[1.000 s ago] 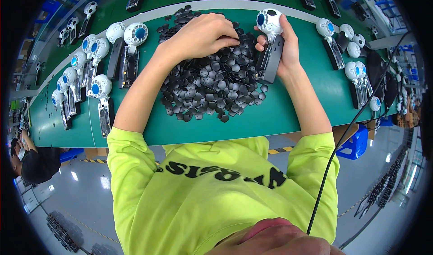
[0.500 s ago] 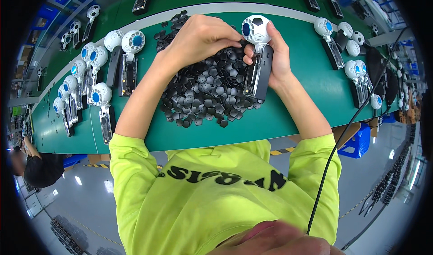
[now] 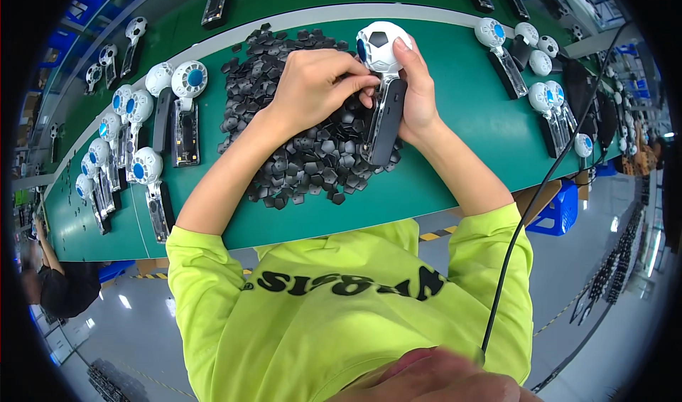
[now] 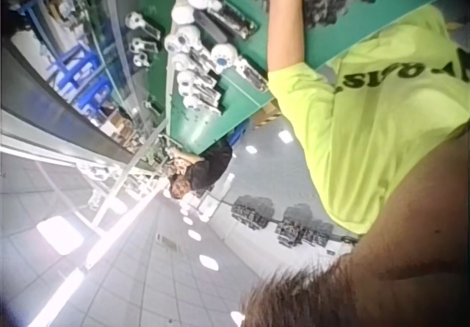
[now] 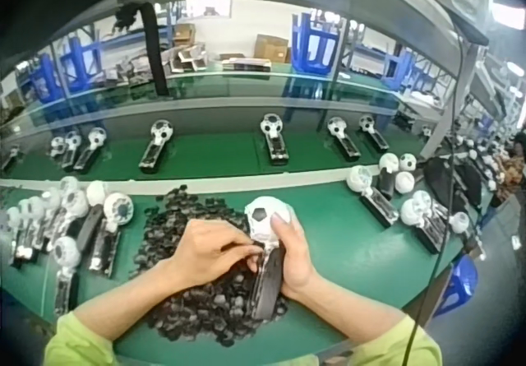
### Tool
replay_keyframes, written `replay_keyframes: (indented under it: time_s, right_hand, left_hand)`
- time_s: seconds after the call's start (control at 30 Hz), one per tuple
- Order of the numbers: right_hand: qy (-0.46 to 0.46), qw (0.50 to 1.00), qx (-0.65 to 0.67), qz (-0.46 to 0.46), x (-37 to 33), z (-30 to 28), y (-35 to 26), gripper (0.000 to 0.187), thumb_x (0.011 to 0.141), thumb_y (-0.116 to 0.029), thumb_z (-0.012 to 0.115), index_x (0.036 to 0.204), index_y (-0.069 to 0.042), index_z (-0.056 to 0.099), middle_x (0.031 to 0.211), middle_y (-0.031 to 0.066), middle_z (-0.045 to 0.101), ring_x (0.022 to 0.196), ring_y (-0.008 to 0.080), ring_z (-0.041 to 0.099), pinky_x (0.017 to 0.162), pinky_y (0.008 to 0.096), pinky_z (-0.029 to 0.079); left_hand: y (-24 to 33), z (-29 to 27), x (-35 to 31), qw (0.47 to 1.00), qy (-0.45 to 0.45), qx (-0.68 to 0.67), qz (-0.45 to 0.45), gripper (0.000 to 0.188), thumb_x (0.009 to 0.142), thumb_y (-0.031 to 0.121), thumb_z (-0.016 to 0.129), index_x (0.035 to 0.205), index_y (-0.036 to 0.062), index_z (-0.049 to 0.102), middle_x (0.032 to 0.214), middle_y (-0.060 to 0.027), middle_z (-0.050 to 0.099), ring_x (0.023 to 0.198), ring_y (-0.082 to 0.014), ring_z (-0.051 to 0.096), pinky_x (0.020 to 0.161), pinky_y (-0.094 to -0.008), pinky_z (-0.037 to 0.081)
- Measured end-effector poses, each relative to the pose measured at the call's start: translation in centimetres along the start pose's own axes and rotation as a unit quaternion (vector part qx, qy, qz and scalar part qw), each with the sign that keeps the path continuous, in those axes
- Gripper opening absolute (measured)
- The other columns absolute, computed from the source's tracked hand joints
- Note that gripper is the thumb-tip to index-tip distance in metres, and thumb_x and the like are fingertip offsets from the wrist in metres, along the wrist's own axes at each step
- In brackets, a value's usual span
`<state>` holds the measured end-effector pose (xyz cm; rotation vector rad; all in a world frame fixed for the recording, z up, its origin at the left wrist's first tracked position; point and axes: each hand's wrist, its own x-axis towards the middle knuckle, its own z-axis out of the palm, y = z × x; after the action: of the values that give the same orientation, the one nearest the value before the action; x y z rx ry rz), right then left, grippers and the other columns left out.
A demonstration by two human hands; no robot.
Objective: Assemble internal and external components of an electronic toy controller at a manufacturing station.
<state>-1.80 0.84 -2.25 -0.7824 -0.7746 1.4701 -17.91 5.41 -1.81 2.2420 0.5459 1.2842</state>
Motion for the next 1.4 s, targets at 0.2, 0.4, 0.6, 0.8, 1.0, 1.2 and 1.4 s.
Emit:
replay_keyframes:
  time_s: [0.2, 0.4, 0.6, 0.8, 1.0, 1.2, 1.4]
  right_hand:
    - [0.006, 0.998, -0.063, -0.028, -0.2, 0.5, -0.2, 0.04, 0.099, -0.035, 0.049, 0.127, -0.006, 0.043, 0.093, 0.0109, 0.061, 0.064, 0.0139, 0.055, 0.052, 0.0261, 0.048]
    - [0.004, 0.999, -0.036, -0.04, -0.2, 0.1, 0.4, 0.042, 0.097, -0.029, 0.058, 0.129, -0.008, 0.041, 0.096, 0.0108, 0.059, 0.062, 0.0118, 0.054, 0.048, 0.0241, 0.046]
    - [-0.003, 0.999, -0.042, -0.018, -0.3, 0.2, 0.2, 0.043, 0.096, -0.029, 0.058, 0.13, -0.008, 0.041, 0.097, 0.0113, 0.059, 0.063, 0.0121, 0.054, 0.048, 0.0242, 0.046]
    - [-0.073, 0.997, -0.028, 0.002, -1.1, 0.8, -0.9, 0.052, 0.085, -0.017, 0.066, 0.13, -0.007, 0.041, 0.096, 0.0121, 0.06, 0.063, 0.0147, 0.055, 0.049, 0.0252, 0.047]
    - [-0.175, 0.981, -0.01, 0.081, -1.9, 0.8, -1.6, 0.062, 0.072, -0.002, 0.072, 0.127, -0.003, 0.043, 0.092, 0.0123, 0.06, 0.063, 0.0175, 0.057, 0.048, 0.0264, 0.048]
    - [-0.201, 0.971, 0.043, 0.125, -1.8, 0.6, -0.7, 0.062, 0.069, 0.002, 0.074, 0.123, 0.0, 0.044, 0.089, 0.0123, 0.059, 0.06, 0.0181, 0.057, 0.047, 0.027, 0.049]
    - [-0.19, 0.976, 0.045, 0.095, -2.1, 0.4, -1.2, 0.06, 0.079, -0.017, 0.069, 0.129, 0.002, 0.043, 0.09, 0.0172, 0.063, 0.054, 0.0202, 0.057, 0.042, 0.0278, 0.047]
  left_hand:
    - [0.8, 0.0, 0.2, 0.99, 0.001, -0.113, -0.087, 0.007, 0.078, 0.0, 0.077, 0.075, -0.0018, 0.071, 0.065, -0.006, 0.07, 0.051, -0.0097, 0.057, 0.049, -0.0194, 0.044]
    - [1.9, 0.0, 0.4, 0.995, -0.006, -0.029, -0.091, 0.01, 0.078, 0.001, 0.078, 0.073, -0.0017, 0.07, 0.064, -0.0054, 0.07, 0.05, -0.0093, 0.056, 0.049, -0.0182, 0.044]
    - [2.3, -0.7, 0.5, 0.985, -0.029, -0.01, -0.171, 0.016, 0.076, 0.01, 0.08, 0.071, 0.0001, 0.069, 0.061, -0.0024, 0.068, 0.047, -0.0097, 0.054, 0.049, -0.0183, 0.043]
    - [2.1, -1.4, 1.3, 0.991, 0.001, 0.094, -0.09, 0.028, 0.069, 0.021, 0.083, 0.086, 0.003, 0.07, 0.08, -0.0057, 0.071, 0.058, -0.0145, 0.061, 0.052, -0.0224, 0.046]
    - [1.9, -1.4, 1.0, 0.992, -0.001, 0.099, 0.075, 0.051, 0.06, 0.023, 0.083, 0.106, 0.0049, 0.069, 0.103, -0.0104, 0.07, 0.077, -0.0206, 0.067, 0.061, -0.0258, 0.054]
    - [1.9, -1.7, 0.4, 0.986, 0.003, 0.121, 0.117, 0.055, 0.059, 0.029, 0.082, 0.107, 0.0059, 0.07, 0.103, -0.0096, 0.071, 0.076, -0.0224, 0.067, 0.062, -0.0266, 0.055]
    - [2.3, -2.1, 1.6, 0.99, 0.008, 0.072, 0.121, 0.049, 0.06, 0.025, 0.084, 0.104, 0.0055, 0.073, 0.101, -0.0071, 0.071, 0.074, -0.0177, 0.067, 0.061, -0.0256, 0.054]
